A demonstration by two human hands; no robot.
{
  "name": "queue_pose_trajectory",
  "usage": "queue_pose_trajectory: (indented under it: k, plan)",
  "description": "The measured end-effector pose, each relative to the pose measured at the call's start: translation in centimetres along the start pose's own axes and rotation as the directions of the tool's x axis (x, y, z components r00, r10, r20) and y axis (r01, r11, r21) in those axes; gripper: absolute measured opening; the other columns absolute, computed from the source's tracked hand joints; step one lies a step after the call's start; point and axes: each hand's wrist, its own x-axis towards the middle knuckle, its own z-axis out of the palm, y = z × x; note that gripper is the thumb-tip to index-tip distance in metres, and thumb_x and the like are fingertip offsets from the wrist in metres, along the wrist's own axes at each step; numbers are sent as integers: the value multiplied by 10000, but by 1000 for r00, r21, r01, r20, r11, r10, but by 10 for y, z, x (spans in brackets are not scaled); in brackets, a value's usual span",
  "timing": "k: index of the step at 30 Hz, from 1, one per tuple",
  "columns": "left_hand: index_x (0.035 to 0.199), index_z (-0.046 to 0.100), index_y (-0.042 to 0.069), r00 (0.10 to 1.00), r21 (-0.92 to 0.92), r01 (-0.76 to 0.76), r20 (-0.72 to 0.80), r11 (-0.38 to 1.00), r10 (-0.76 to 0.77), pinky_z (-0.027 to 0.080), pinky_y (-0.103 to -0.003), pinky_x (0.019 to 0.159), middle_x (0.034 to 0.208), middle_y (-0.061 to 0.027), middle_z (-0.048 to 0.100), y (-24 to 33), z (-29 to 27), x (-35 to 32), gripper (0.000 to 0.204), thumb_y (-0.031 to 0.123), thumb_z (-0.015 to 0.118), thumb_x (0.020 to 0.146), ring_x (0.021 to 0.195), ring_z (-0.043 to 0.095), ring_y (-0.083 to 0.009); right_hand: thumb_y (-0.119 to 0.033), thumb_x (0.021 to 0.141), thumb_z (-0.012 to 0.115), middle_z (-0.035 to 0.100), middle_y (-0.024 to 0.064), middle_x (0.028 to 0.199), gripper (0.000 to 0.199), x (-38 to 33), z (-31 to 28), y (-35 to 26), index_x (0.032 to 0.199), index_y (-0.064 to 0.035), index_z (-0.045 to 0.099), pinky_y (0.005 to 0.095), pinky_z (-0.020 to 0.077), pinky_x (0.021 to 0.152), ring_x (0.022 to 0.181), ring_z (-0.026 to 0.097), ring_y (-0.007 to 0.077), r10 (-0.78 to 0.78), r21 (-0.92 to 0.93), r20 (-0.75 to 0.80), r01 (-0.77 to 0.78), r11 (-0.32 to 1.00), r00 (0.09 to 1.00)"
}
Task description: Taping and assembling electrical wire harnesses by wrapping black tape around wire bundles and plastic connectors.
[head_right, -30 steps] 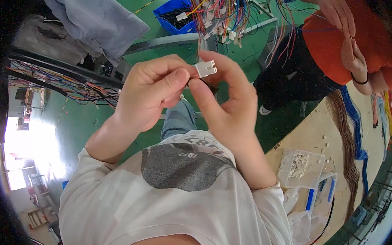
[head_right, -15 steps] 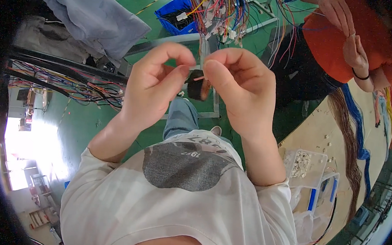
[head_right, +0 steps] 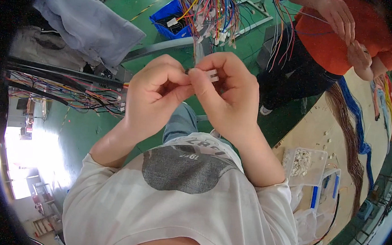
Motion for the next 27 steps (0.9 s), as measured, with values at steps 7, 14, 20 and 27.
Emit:
queue_pose_trajectory:
  k: [7, 14, 20, 27]
  plan:
    - [1107, 377, 49, 927, 112, 284, 222, 952, -303, 369, -242, 471, 632, -63, 473, 0, -7, 10, 486, 40, 646, 702, 539, 472, -111, 10, 775, 538, 527, 3, 770, 136, 6, 6, -7, 910, -2, 520, 146, 383, 564, 658, 475, 25, -12, 79, -30, 14, 997, 999]
    - [1131, 374, 31, 719, -664, 675, 492, 322, -491, 364, -200, 460, 780, -11, 494, 8, -15, 24, 470, 64, 625, 735, 583, 474, -78, 18, 775, 516, 522, -12, 720, 233, 4, 7, -14, 1001, -17, 474, 133, 327, 488, 576, 448, 7, 26, 165, -32, -20, 986, 999]
    - [1065, 451, -12, 947, -688, 319, 205, 652, -248, 328, -179, 518, 827, -9, 482, 16, -11, 9, 437, 197, 639, 730, 629, 433, -63, 37, 742, 508, 503, 4, 645, 154, 4, 2, -23, 874, -28, 460, 166, 231, 353, 406, 344, 20, 221, 446, 40, -215, 869, 974]
    - [848, 490, 34, 950, -613, 310, 235, 727, -208, 278, -174, 482, 668, 26, 428, -7, -9, 12, 174, 122, 608, 756, 558, 327, -15, 29, 749, 508, 492, -32, 625, 178, 14, -2, -30, 913, -22, 462, 138, 285, 427, 496, 420, 10, 131, 148, 20, -133, 980, 991]
